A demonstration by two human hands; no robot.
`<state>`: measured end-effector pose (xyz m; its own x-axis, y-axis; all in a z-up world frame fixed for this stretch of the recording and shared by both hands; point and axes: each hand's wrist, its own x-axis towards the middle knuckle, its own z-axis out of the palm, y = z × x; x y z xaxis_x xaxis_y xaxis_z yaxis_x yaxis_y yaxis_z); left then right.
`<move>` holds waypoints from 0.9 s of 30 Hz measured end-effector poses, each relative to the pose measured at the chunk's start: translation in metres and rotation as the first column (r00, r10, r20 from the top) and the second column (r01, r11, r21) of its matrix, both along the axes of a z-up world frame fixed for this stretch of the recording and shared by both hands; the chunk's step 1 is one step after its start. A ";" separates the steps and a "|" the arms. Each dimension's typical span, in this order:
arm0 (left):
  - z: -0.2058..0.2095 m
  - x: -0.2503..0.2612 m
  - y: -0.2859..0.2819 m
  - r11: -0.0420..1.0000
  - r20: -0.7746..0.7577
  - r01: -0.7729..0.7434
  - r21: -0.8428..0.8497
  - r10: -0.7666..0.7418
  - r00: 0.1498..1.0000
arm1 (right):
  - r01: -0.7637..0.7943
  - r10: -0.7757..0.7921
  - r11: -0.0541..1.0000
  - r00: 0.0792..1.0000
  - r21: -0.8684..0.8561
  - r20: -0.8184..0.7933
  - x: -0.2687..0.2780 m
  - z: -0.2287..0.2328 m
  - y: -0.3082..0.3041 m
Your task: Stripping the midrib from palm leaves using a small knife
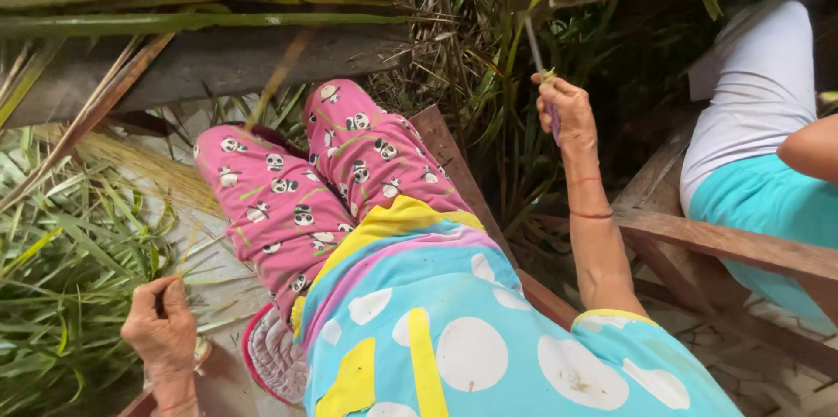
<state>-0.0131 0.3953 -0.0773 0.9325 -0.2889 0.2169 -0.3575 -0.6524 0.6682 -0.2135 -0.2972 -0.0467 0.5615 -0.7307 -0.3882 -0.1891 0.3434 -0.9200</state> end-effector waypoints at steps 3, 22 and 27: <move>-0.011 -0.013 -0.013 0.942 -0.155 -0.218 -0.255 0.183 0.971 | -0.139 0.112 0.969 0.984 -0.205 -0.138 0.011 0.010 0.030; -0.232 0.001 0.013 -0.156 -0.738 -0.893 -0.421 0.631 0.238 | -0.471 0.388 0.858 0.856 -0.204 -0.341 -0.017 -0.143 0.042; -0.243 0.010 0.016 -0.348 -0.844 -0.853 -0.388 0.505 0.178 | -0.451 0.364 0.872 0.858 -0.193 -0.363 -0.022 -0.148 0.044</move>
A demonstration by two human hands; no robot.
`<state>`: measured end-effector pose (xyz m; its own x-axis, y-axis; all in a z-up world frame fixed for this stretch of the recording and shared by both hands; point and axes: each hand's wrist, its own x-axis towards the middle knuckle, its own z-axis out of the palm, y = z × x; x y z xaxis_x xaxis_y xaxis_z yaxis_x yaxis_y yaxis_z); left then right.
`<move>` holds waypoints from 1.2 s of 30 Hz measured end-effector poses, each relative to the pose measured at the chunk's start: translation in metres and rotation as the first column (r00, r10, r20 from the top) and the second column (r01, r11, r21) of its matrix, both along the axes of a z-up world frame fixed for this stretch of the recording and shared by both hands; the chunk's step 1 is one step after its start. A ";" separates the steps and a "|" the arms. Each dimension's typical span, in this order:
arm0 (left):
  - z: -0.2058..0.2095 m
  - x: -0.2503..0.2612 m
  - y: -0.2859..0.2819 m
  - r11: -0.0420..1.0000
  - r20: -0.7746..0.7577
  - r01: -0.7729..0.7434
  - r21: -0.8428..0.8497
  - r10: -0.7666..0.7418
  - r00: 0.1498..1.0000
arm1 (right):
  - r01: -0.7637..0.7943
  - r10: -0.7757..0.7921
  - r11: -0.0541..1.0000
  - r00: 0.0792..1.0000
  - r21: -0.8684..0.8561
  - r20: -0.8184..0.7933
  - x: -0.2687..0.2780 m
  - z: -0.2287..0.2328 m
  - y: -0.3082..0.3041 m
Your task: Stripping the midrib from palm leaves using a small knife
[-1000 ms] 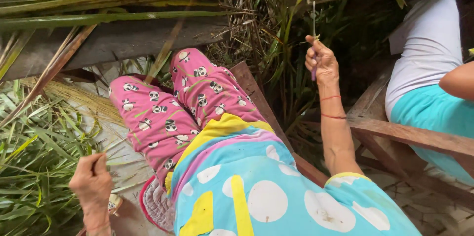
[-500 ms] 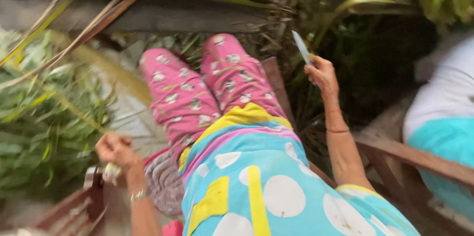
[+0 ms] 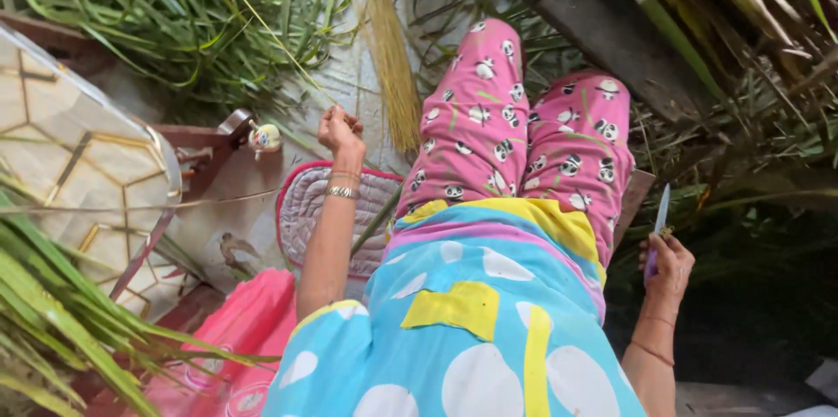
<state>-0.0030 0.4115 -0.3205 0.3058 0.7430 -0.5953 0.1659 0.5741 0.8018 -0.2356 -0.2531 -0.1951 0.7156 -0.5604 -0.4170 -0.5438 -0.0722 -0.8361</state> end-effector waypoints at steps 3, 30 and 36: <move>-0.014 -0.009 -0.009 0.997 -0.032 -0.060 -0.041 0.059 0.998 | 0.034 -0.034 0.999 0.999 0.019 -0.019 0.001 0.003 0.008; -0.046 -0.041 -0.048 0.756 -0.390 0.645 0.109 -0.564 0.728 | 0.126 -0.120 0.990 0.989 0.065 -0.086 0.011 0.018 0.050; -0.038 -0.023 -0.055 0.592 -0.298 0.771 0.234 -0.711 0.637 | 0.149 -0.154 0.980 0.988 0.129 0.030 0.017 0.002 0.042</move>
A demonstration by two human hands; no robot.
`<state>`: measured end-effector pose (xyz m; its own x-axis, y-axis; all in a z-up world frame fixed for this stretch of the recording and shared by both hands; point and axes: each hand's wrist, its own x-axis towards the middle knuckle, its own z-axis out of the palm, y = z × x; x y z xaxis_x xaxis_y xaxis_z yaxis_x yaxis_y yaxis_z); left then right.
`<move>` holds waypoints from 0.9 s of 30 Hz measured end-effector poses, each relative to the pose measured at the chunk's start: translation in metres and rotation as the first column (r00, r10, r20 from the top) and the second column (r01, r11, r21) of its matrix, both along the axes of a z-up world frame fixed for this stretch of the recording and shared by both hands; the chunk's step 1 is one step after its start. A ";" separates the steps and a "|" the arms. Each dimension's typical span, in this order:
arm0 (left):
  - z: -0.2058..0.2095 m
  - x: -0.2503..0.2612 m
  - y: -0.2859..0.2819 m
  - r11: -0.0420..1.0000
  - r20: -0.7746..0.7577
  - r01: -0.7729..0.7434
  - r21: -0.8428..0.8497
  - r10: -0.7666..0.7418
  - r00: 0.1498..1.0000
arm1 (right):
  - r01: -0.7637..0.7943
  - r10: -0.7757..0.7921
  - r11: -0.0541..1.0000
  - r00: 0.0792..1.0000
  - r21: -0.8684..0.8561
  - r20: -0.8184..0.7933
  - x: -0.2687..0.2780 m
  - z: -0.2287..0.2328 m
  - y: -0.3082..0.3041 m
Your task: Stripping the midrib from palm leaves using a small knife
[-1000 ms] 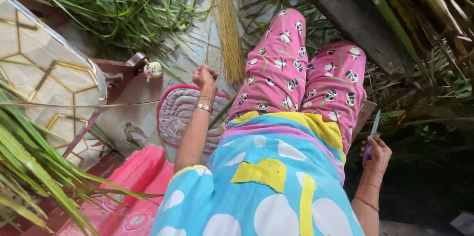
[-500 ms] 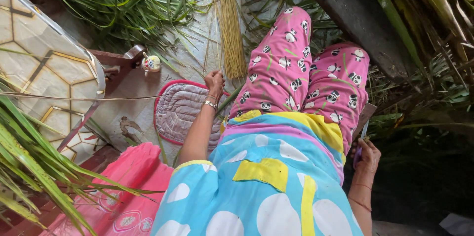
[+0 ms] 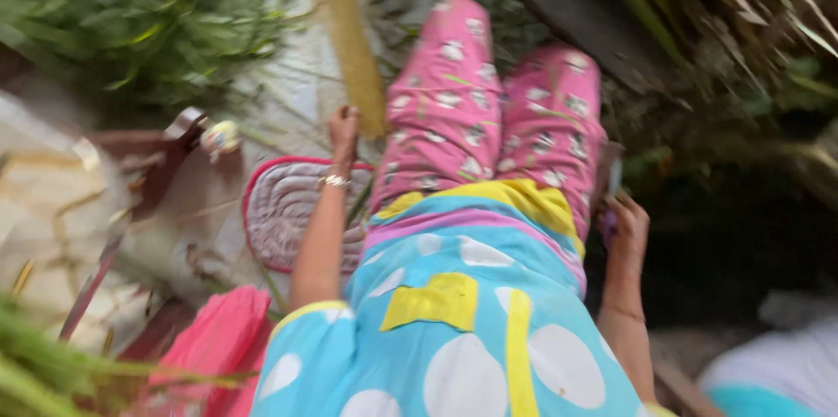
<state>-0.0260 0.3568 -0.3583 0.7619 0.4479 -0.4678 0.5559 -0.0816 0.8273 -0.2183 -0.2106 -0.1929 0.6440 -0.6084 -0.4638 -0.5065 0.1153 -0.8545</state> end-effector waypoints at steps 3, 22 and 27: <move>0.038 0.011 -0.017 0.991 0.171 0.130 -0.011 -0.126 0.977 | 0.029 -0.029 0.999 1.000 -0.022 0.003 0.002 0.006 0.001; 0.273 -0.022 -0.387 0.172 0.331 0.499 0.850 -0.910 -0.250 | -0.139 0.135 0.990 0.981 0.020 0.136 0.036 0.105 0.020; 0.247 -0.038 -0.419 0.114 0.281 0.459 0.881 -0.907 -0.314 | -0.142 0.134 0.989 0.979 0.042 0.153 0.037 0.106 0.016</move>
